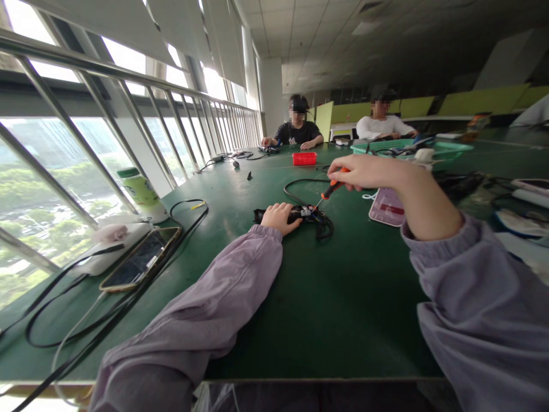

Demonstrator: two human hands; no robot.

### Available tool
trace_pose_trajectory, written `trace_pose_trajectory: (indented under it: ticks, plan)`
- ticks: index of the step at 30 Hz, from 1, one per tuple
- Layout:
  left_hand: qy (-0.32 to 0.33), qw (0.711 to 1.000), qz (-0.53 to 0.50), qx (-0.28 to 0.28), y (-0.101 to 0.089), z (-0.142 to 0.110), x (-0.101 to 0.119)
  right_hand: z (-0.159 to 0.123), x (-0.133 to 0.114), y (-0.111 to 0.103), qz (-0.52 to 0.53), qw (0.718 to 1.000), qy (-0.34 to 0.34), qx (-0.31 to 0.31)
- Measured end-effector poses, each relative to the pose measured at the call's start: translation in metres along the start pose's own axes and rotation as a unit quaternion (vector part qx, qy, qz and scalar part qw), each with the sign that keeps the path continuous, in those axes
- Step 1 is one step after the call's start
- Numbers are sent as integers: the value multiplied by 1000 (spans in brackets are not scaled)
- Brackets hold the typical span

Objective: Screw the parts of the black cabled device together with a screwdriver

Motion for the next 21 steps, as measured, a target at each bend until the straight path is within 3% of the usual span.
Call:
trace_pose_trajectory:
  ticks: [5, 11, 16, 21]
  plan:
    - [5, 1000, 10, 5, 2, 0, 0, -1, -1, -3, 25, 999, -24, 35]
    - [6, 1000, 8, 3, 0, 0, 0, -4, -2, 6, 46, 997, 7, -69]
    - [3, 1000, 10, 0, -2, 0, -1, -3, -5, -6, 33, 999, -4, 8]
    - [4, 1000, 9, 1, -2, 1, 0, -5, -6, -1, 1, 999, 36, -34]
Point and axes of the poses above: each hand's wrist, its own z-axis towards the middle knuckle, its own y-axis out of the palm, x = y × z, the point moved 6 cm from there along z, towards the middle knuckle, and after that the axes turned 6 degrees about x, right-handed, at the moved point
